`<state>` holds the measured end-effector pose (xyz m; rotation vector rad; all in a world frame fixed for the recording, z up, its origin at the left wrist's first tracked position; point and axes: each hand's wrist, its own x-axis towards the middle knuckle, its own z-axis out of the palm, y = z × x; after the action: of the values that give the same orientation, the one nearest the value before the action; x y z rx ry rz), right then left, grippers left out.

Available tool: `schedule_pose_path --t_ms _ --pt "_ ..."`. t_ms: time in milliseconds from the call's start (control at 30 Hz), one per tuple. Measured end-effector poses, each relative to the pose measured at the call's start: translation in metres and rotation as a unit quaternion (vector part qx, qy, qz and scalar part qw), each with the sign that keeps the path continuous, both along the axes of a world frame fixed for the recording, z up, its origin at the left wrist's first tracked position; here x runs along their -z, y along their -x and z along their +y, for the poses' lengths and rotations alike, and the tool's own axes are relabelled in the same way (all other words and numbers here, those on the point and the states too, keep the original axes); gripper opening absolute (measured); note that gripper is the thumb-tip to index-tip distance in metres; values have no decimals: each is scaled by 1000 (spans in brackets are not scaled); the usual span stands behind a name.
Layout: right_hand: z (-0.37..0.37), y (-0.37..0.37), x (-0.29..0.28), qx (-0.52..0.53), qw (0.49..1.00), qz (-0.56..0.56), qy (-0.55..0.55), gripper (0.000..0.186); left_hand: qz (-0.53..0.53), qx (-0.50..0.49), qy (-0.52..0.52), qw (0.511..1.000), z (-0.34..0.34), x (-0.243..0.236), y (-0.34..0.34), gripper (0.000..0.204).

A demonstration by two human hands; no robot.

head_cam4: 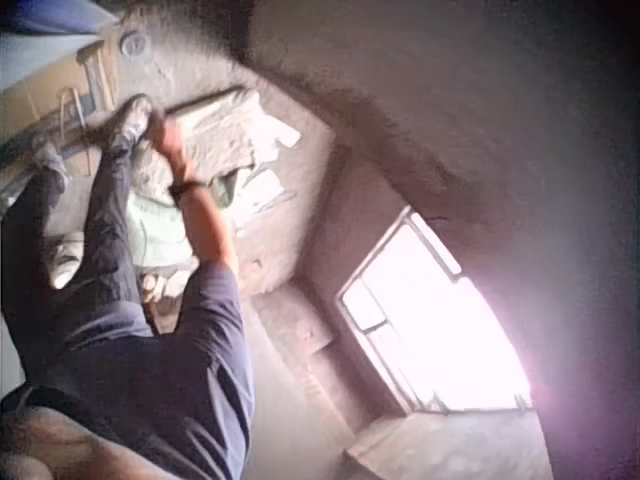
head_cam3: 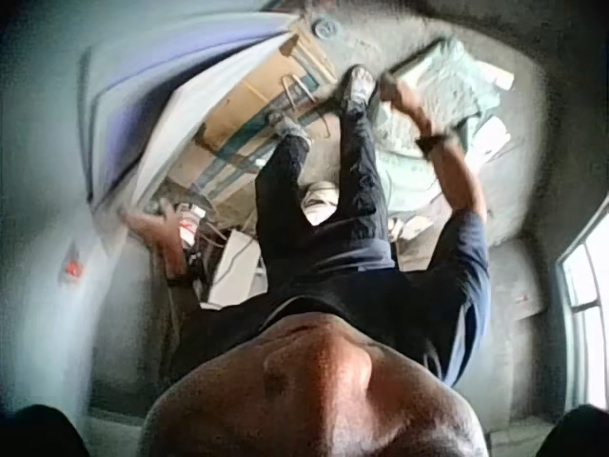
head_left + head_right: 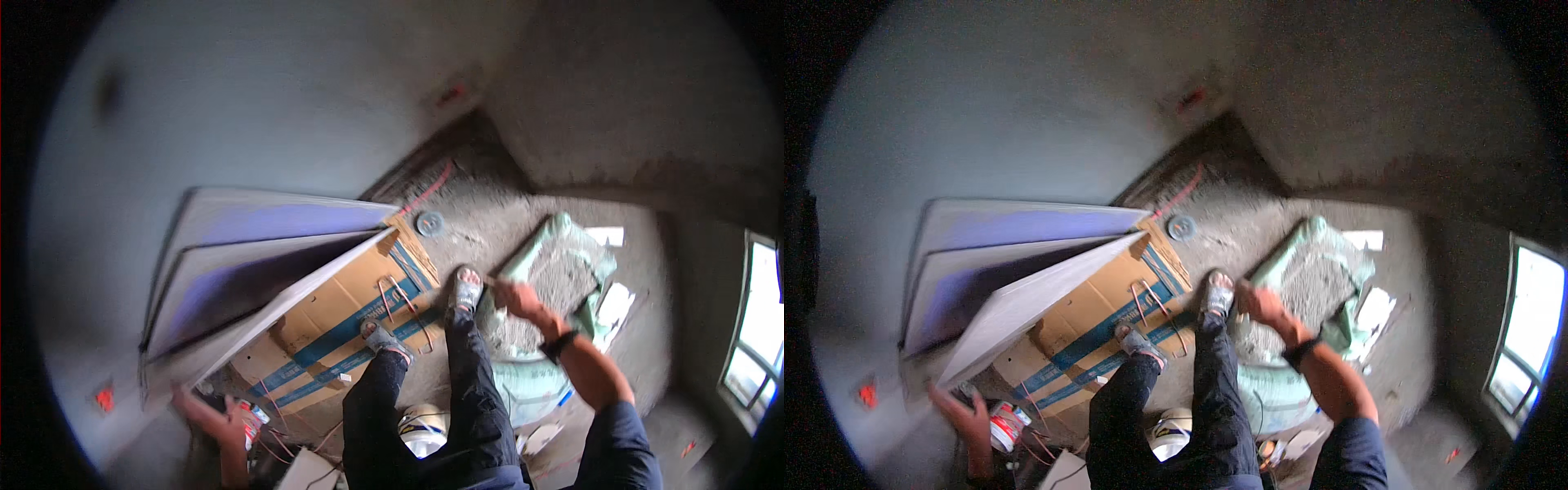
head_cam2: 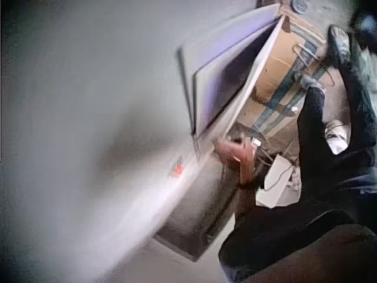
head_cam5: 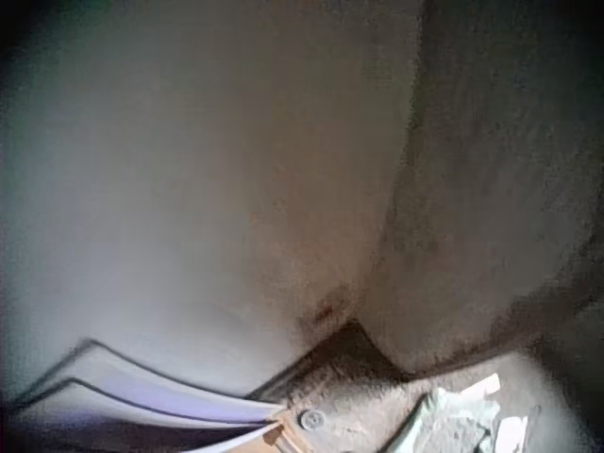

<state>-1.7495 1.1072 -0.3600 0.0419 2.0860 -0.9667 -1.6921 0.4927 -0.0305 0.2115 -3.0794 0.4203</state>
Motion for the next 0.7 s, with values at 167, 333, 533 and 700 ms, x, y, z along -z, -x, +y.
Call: schedule_pose_path --t_ms 167,333,533,700 --pt "-66 6 -174 21 986 11 163 25 12 -22 -71 997 25 -20 26 82" --pt "-135 37 -305 -37 964 63 256 30 10 8 -120 993 20 -41 44 83" --pt "-230 51 -413 -90 971 152 164 43 20 20 -180 983 12 -59 45 83" --pt "-285 77 -445 -103 966 199 129 24 45 31 -199 978 5 -60 46 84"
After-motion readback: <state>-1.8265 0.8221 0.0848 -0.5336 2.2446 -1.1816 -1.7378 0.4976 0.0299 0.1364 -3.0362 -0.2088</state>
